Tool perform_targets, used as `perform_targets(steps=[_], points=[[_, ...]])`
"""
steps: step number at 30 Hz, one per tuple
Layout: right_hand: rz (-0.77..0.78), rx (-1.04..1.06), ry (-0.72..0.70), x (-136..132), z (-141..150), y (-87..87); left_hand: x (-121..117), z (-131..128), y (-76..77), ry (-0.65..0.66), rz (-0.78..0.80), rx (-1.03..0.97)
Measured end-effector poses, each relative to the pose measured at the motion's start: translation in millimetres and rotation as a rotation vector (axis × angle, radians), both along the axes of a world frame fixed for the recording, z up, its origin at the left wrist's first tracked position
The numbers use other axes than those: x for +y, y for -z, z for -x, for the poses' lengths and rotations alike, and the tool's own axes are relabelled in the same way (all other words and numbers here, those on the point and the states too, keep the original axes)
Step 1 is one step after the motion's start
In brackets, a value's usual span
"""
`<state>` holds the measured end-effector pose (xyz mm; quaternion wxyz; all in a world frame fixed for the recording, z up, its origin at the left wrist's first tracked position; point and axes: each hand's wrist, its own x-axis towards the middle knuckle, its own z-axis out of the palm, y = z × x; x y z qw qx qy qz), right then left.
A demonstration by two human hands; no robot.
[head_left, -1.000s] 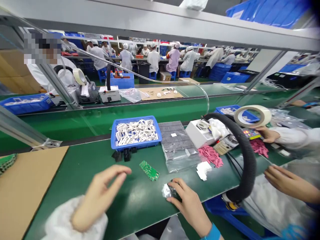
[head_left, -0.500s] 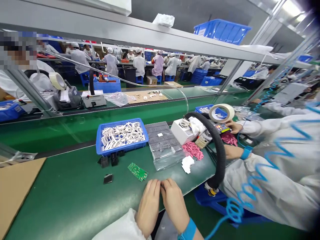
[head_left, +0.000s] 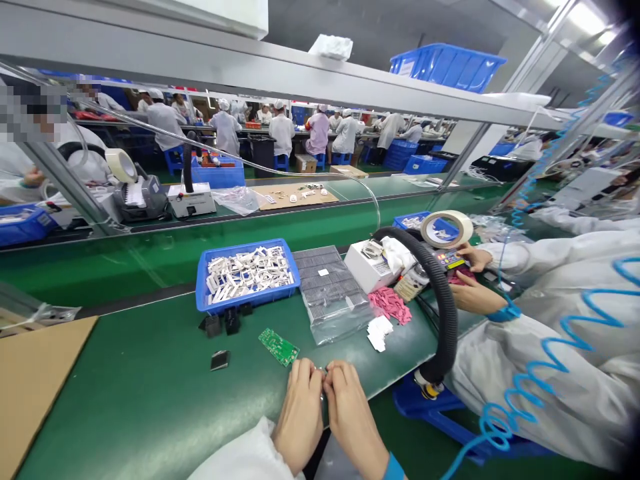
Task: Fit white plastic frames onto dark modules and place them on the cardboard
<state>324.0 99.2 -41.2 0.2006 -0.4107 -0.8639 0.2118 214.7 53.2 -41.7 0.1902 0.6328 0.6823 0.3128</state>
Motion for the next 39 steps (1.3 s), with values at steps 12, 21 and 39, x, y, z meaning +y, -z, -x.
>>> perform_targets(steps=[12,21,39], points=[[0.6,0.525,0.002,-12.5,-6.0,-6.2,-23.0,15.3,-9.8,-0.09,0.071,-0.625],[0.778,0.795,0.184,-42.7,13.2,1.7,-42.3,1.9,-22.9,-0.206,0.035,-1.301],[0.022,0.215,-0.004,11.2,-0.6,5.3,-48.9,26.4,-28.9,-0.362,0.23,-1.218]])
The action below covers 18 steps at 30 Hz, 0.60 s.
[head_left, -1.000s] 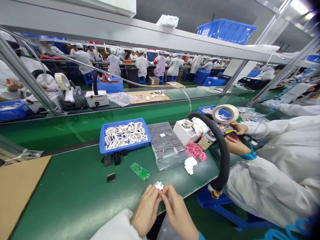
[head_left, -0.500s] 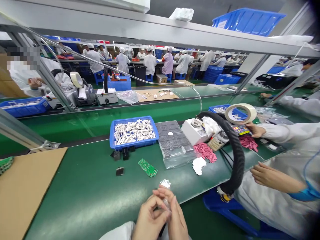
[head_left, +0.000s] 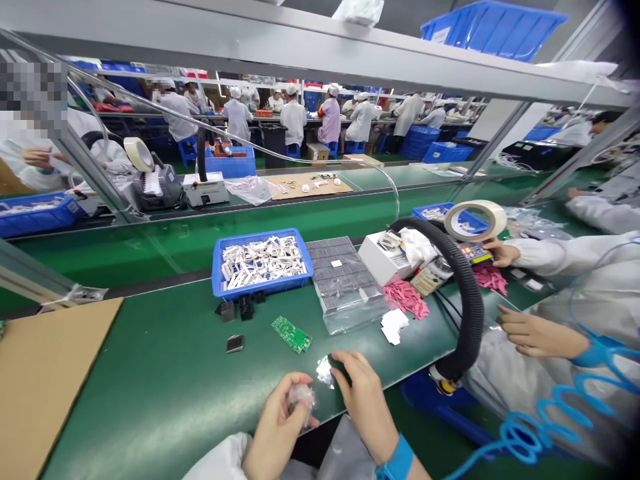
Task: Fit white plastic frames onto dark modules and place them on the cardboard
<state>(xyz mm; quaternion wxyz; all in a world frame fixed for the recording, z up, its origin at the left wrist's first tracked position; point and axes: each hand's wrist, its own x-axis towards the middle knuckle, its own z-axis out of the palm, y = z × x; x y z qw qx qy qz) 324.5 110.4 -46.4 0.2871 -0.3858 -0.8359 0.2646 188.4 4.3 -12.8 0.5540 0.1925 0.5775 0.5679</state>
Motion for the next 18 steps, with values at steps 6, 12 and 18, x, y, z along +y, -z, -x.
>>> perform_targets(steps=[6,12,18], points=[[-0.029,-0.255,-0.021,-1.0,7.8,-8.7,1.1,3.3,1.0,0.061,0.027,0.112],[-0.018,-0.328,0.015,3.3,13.4,-13.0,0.8,3.3,4.5,0.077,0.019,0.105],[0.014,-0.376,0.043,5.2,18.1,-21.8,1.1,4.2,4.8,0.082,0.012,0.126]])
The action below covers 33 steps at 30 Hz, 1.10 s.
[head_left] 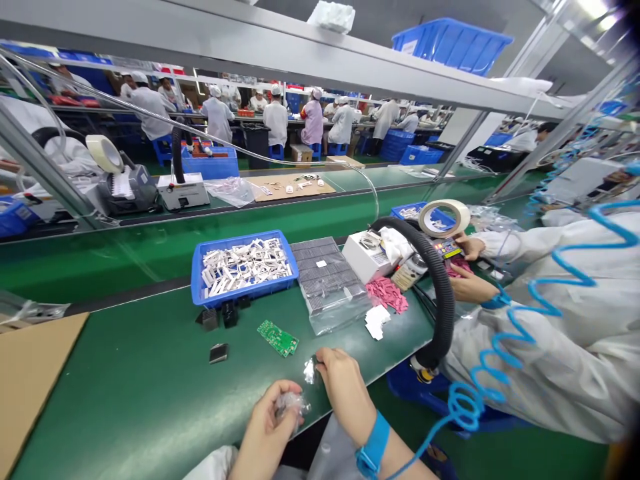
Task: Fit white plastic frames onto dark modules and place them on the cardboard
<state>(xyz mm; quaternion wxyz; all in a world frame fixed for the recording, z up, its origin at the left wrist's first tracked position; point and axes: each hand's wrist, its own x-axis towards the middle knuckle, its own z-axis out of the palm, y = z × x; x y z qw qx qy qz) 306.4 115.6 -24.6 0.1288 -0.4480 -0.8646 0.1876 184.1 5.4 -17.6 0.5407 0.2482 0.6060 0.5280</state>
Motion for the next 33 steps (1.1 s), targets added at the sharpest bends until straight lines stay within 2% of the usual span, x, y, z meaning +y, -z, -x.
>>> perform_targets(steps=[6,14,18,22,25,33], points=[[0.027,-0.002,-0.01,8.9,3.8,3.9,-1.9,1.4,-0.5,0.008,0.01,-0.011],[0.112,0.134,-0.147,8.4,-4.5,-3.3,-3.0,4.9,12.9,-0.086,-0.09,-0.084],[0.19,0.218,-0.148,2.0,-13.9,-9.8,-0.5,10.0,5.6,-0.013,-0.071,-0.171],[0.268,0.457,-0.077,-8.4,-14.1,-15.6,3.9,6.3,-1.6,-0.041,-0.116,-0.224],[0.265,0.577,-0.086,-15.1,-10.7,-20.1,6.9,2.3,-3.6,-0.072,-0.139,-0.226],[0.346,0.639,-0.137,-31.4,-6.7,-21.9,9.3,-1.4,-7.7,-0.082,-0.167,-0.138]])
